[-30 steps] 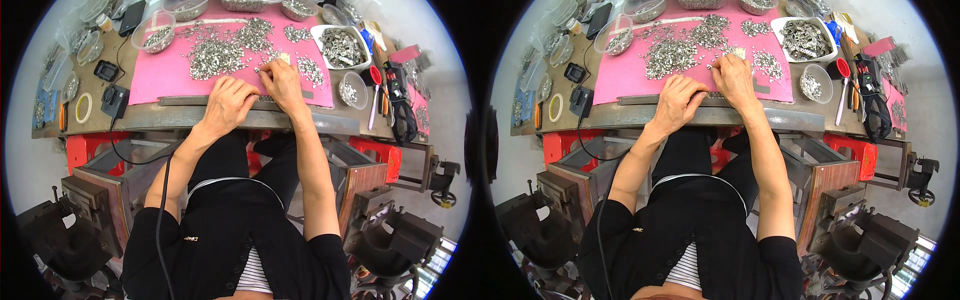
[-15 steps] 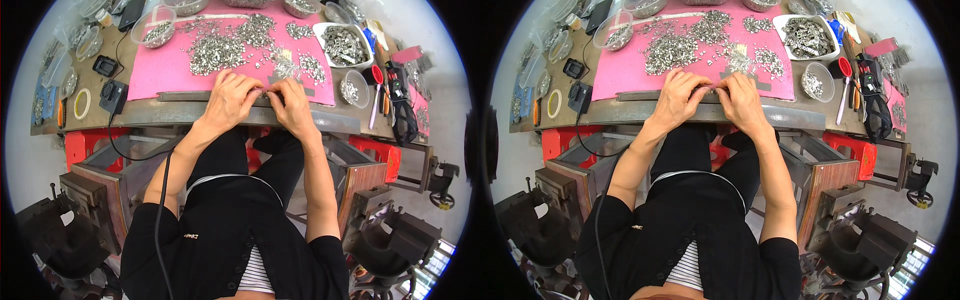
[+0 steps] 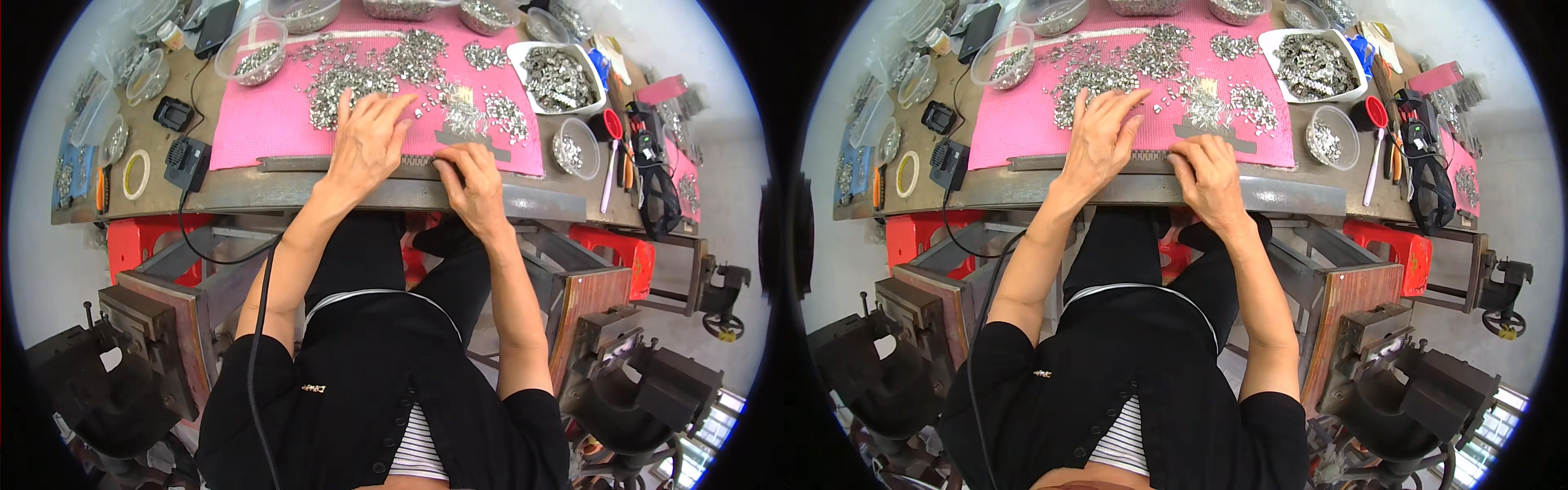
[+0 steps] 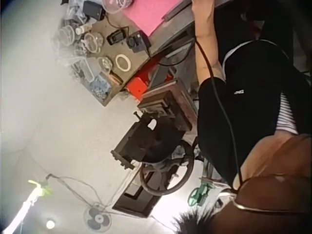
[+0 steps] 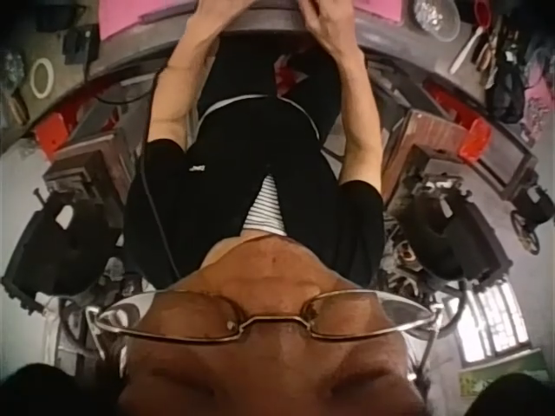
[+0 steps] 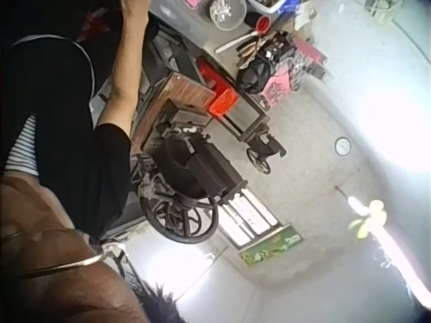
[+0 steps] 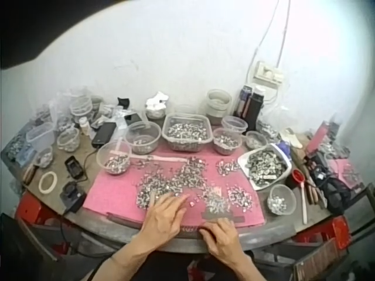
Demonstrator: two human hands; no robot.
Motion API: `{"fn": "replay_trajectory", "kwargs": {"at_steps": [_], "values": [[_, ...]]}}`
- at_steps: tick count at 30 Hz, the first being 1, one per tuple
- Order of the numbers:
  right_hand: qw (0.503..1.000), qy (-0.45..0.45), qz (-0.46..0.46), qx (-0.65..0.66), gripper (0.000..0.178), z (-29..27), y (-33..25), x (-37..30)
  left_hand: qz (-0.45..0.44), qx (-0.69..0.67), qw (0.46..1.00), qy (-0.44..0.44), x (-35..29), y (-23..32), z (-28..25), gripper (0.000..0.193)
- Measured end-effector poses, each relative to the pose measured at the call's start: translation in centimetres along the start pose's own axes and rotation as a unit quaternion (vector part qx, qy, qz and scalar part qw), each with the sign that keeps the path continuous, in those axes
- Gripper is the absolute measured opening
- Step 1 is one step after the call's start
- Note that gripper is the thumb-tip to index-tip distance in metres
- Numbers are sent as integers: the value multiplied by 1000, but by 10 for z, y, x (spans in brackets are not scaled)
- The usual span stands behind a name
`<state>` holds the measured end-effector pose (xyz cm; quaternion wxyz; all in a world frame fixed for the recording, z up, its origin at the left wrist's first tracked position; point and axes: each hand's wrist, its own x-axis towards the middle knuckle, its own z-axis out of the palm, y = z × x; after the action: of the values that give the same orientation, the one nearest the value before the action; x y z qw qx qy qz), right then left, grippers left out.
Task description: Assembling small metal components into a jig for manufacturing.
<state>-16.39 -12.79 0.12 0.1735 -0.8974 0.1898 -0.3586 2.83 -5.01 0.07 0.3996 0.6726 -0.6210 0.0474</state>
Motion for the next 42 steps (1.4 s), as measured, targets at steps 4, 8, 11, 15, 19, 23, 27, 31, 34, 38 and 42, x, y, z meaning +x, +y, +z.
{"fn": "replay_trajectory", "kwargs": {"at_steps": [4, 8, 11, 15, 19, 23, 27, 31, 34, 38, 42], "values": [[1000, 18, -2, -26, 20, 9, -1, -6, 11, 100, 994, -38, 13, -25, 12, 41], [1000, 8, 12, 6, 18, 6, 3, -2, 10, 155, 976, -154, 14, -21, 9, 47], [1000, 15, 21, -15, 16, 5, 11, 8, 7, 132, 969, -209, 4, -5, -8, 47], [998, -19, 7, -53, 24, 8, 23, 29, 16, 39, 980, -195, -10, -2, -20, 37], [991, -42, -41, -121, 30, 24, 34, 43, -17, 13, 998, -61, -1, -6, -18, 22], [984, -110, -36, -133, 32, 22, 28, 43, -14, 49, 999, 9, 5, -18, -13, 10], [994, -103, -19, -41, 25, 4, 26, 37, -24, 47, 998, -20, 10, -18, -5, 10], [996, -58, 68, 13, 17, -2, 21, 38, -12, 54, 998, -30, 14, -18, 4, 8], [997, -20, 70, 1, 15, 8, 28, 35, 1, 73, 997, -38, 13, -18, 7, 10], [997, -8, 77, 19, 15, 20, 28, 36, -10, 70, 996, -58, 12, -17, 6, 11], [997, -33, 68, -18, 11, 31, 33, 42, -13, 73, 996, -55, 13, -16, 7, 11]]}}
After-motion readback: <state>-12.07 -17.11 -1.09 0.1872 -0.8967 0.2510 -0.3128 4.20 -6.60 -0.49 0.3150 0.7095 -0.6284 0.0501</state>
